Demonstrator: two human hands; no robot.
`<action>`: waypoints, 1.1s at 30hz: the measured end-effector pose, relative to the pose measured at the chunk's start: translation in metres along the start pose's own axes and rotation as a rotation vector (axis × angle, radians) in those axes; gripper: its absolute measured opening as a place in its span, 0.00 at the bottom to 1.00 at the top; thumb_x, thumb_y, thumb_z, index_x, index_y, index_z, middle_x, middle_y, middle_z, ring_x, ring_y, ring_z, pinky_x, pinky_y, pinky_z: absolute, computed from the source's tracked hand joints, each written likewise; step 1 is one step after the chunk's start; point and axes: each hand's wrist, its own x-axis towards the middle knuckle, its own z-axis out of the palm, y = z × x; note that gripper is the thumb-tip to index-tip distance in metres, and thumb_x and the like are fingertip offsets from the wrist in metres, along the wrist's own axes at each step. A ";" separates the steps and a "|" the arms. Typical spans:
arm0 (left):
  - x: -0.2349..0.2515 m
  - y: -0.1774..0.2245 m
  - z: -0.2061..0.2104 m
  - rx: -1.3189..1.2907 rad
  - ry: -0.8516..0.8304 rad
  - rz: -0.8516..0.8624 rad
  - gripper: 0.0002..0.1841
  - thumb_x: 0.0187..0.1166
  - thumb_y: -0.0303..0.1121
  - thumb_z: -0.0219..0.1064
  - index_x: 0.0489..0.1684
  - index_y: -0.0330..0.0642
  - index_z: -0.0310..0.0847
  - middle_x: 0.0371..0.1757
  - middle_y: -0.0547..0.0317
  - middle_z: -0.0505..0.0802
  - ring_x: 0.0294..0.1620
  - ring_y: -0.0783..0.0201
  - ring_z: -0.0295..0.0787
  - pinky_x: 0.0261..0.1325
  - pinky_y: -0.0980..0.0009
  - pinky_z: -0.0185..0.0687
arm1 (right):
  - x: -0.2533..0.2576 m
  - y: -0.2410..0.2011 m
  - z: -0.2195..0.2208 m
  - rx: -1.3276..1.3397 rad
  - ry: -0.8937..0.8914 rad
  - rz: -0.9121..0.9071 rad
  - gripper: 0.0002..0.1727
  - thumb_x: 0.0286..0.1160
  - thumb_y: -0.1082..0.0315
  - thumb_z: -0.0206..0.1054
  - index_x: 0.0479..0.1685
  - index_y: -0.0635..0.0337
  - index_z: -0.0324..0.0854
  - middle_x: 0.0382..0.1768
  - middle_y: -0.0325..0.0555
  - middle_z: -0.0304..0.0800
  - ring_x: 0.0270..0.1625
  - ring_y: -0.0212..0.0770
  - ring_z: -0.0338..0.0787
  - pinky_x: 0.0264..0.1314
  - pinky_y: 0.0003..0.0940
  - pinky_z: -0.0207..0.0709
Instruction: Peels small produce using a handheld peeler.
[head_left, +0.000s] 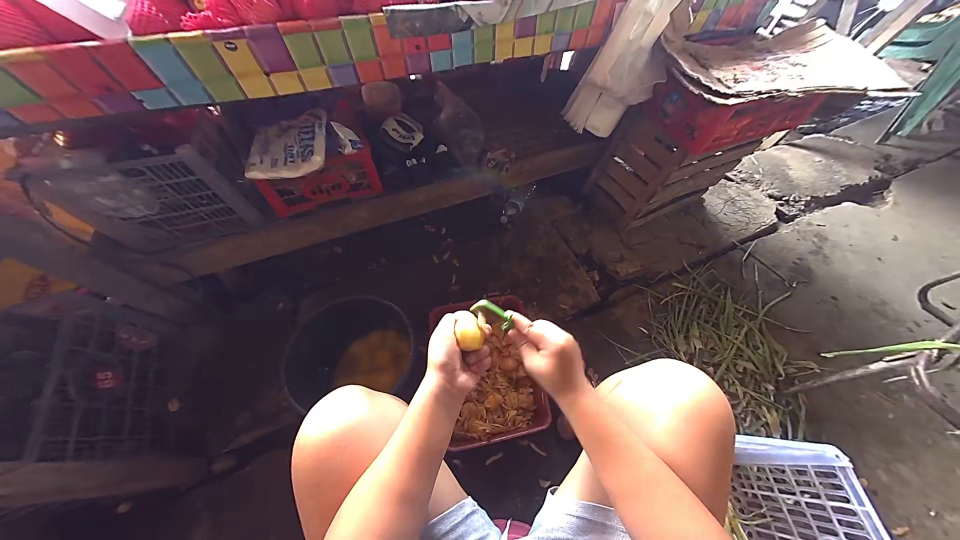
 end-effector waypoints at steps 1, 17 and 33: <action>-0.004 0.000 0.001 0.025 -0.022 0.013 0.22 0.92 0.40 0.34 0.30 0.44 0.71 0.18 0.60 0.83 0.05 0.76 0.63 0.07 0.84 0.56 | 0.003 0.008 -0.003 -0.006 -0.008 0.077 0.17 0.80 0.66 0.64 0.59 0.61 0.93 0.35 0.54 0.95 0.40 0.50 0.95 0.49 0.48 0.87; 0.003 -0.004 0.003 -0.179 0.053 -0.043 0.33 0.93 0.57 0.32 0.19 0.45 0.67 0.09 0.62 0.73 0.04 0.73 0.65 0.07 0.81 0.59 | -0.011 -0.022 0.011 0.101 0.039 -0.174 0.16 0.80 0.67 0.64 0.57 0.62 0.93 0.28 0.49 0.93 0.32 0.40 0.91 0.40 0.32 0.85; 0.003 -0.004 0.002 0.007 0.095 0.038 0.24 0.93 0.40 0.36 0.22 0.45 0.68 0.09 0.64 0.73 0.03 0.76 0.61 0.06 0.83 0.54 | -0.001 -0.016 0.003 0.162 -0.006 -0.106 0.15 0.80 0.67 0.65 0.57 0.63 0.93 0.32 0.50 0.94 0.36 0.41 0.93 0.47 0.33 0.86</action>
